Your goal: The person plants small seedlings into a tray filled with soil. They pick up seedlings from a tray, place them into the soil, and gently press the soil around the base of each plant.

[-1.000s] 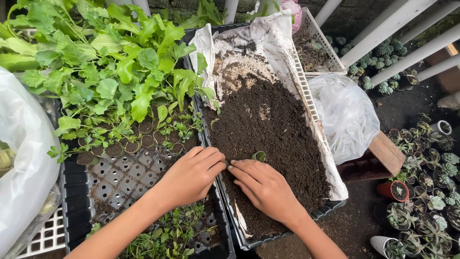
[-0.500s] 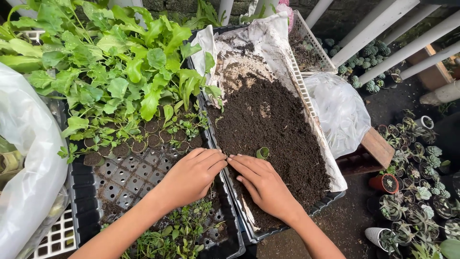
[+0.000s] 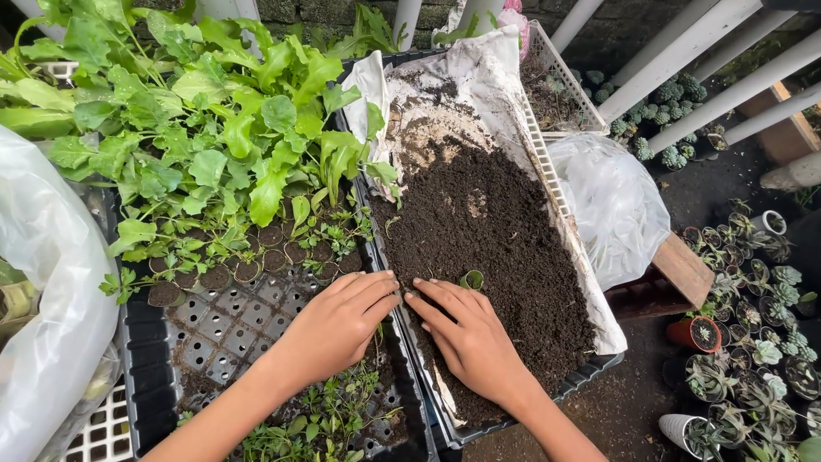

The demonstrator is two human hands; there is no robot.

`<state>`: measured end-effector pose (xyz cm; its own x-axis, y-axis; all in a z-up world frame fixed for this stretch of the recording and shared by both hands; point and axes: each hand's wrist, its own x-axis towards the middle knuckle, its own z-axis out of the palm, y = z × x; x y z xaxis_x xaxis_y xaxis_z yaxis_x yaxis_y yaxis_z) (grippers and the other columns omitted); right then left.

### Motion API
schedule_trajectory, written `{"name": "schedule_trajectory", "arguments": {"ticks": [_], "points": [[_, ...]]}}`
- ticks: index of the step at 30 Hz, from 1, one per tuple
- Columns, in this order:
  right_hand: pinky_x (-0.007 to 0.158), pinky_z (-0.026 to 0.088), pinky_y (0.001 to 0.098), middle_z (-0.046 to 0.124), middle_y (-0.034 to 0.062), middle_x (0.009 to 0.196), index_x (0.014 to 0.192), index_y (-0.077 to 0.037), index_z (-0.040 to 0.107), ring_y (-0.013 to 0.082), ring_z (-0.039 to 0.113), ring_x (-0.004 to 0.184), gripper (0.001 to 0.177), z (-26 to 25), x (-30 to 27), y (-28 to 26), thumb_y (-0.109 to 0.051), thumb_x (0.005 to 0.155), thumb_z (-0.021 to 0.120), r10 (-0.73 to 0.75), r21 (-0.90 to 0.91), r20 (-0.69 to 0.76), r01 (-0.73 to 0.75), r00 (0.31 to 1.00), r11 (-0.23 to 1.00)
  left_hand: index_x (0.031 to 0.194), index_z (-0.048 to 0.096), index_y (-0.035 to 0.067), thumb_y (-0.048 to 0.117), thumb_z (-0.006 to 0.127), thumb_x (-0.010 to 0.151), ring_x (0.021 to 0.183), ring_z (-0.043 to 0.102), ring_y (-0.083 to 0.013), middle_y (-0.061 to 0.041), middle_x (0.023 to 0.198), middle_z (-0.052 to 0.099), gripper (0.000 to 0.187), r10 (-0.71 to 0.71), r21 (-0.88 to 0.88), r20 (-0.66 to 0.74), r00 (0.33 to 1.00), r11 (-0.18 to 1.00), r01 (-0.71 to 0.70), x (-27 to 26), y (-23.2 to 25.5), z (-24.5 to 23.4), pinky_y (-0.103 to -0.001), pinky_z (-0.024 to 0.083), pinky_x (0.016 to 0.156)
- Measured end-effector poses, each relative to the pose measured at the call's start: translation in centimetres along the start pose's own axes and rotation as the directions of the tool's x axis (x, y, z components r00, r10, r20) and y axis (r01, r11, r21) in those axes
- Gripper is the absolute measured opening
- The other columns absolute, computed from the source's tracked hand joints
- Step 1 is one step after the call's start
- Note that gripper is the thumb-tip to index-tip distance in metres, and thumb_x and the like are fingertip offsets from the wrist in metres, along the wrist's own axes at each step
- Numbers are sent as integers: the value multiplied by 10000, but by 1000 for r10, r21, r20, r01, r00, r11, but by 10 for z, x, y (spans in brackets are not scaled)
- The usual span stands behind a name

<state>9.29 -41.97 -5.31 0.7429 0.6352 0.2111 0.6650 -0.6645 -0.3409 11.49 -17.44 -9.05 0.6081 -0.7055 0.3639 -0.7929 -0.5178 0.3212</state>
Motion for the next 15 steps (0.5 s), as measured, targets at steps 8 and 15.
{"name": "schedule_trajectory", "arguments": {"ticks": [8, 15], "points": [[1090, 375, 496, 540, 78, 1529, 1436, -155, 579, 320, 500, 1376, 480, 12, -9, 7, -92, 963, 628, 10, -49, 10, -10, 1000, 999, 1252, 629, -48, -79, 707, 719, 1298, 552, -363, -215, 1304, 636, 539, 14, -20, -17, 1000, 1000, -14, 1, 1, -4, -481, 420, 1142], [1107, 382, 495, 551, 78, 1503, 1395, -125, 601, 292, 513, 1361, 423, 16, -8, -1, -104, 972, 603, -32, -257, -20, 26, 999, 966, 1261, 634, -46, -67, 715, 728, 1318, 545, -361, -217, 1323, 636, 540, 4, 2, 9, 1000, 1000, -4, 0, 1, -2, -482, 414, 1144]]}}
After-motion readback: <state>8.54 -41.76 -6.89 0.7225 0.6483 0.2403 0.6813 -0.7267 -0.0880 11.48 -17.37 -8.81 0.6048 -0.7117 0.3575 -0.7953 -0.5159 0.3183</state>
